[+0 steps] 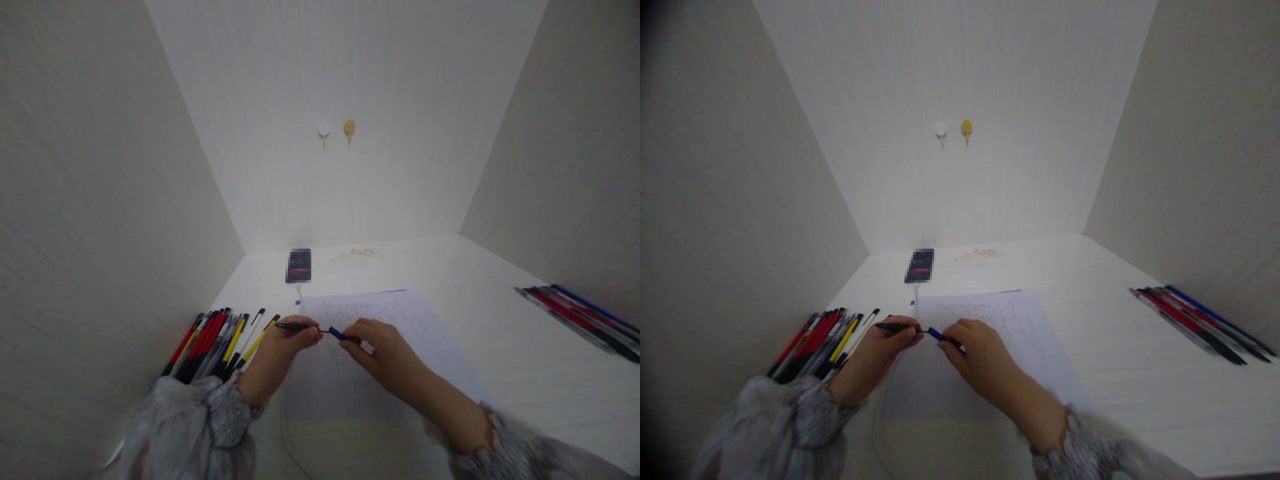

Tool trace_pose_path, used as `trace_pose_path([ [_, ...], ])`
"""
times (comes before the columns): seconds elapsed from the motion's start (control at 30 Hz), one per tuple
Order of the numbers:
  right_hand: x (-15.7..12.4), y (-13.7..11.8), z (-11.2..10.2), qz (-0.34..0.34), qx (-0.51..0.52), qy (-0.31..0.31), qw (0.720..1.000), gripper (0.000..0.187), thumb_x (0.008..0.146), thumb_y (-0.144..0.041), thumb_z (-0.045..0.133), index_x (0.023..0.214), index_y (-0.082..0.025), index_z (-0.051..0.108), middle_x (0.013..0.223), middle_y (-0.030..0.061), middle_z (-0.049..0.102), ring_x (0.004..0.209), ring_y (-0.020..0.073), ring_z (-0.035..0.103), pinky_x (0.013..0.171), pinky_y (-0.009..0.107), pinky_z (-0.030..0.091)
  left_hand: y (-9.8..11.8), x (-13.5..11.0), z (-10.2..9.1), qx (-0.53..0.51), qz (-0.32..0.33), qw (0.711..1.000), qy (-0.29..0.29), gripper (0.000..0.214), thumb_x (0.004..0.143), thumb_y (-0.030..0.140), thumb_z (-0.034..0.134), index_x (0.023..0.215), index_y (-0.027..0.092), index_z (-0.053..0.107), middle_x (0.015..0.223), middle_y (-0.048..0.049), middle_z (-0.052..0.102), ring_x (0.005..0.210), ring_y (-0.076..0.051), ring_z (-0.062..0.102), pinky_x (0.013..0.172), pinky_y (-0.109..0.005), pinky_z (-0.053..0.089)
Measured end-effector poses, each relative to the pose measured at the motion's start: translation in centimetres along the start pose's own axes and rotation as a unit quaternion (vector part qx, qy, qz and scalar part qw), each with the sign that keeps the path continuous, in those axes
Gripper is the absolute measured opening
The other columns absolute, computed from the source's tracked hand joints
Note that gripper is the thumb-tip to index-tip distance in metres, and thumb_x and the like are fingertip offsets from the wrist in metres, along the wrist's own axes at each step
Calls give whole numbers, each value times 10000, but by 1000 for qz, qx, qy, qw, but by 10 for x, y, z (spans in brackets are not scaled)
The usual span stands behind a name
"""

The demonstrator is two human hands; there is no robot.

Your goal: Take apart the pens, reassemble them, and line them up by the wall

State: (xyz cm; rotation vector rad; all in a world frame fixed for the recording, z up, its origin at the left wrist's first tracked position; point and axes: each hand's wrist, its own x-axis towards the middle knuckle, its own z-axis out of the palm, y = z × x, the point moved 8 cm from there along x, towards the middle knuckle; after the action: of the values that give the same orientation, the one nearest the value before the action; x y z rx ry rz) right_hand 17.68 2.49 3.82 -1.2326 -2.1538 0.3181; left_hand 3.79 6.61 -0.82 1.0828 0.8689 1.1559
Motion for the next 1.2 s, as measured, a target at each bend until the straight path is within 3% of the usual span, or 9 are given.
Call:
trace_pose_path([
  [0.2,-1,13,-3,34,-30,15,999,155,767,-255,461,793,-189,599,725,29,593,676,132,524,618,247,379,4,2,-8,-68,-3,997,47,106,596,159,661,681,128,606,696,15,616,676,-90,578,698,-211,462],
  [0.53,-1,19,0,37,-69,16,997,162,763,-261,467,787,-191,612,695,28,580,671,130,516,624,248,374,6,3,-11,-79,21,995,57,102,595,164,663,675,129,610,686,21,602,661,-79,570,673,-192,475],
  [1.0,0,3,10,-7,-48,-10,999,184,783,-267,448,815,-196,615,739,39,576,715,132,512,652,254,369,-7,-2,9,-27,-47,998,-39,114,594,172,668,679,129,606,659,-1,613,619,-104,568,625,-229,444],
  [1.2,0,-1,17,-16,-24,-12,1000,208,805,-268,415,830,-183,603,731,46,562,706,136,509,634,256,372,-2,-5,16,35,-16,995,-92,87,627,134,637,712,121,624,548,21,544,537,-70,483,524,-183,376],
])
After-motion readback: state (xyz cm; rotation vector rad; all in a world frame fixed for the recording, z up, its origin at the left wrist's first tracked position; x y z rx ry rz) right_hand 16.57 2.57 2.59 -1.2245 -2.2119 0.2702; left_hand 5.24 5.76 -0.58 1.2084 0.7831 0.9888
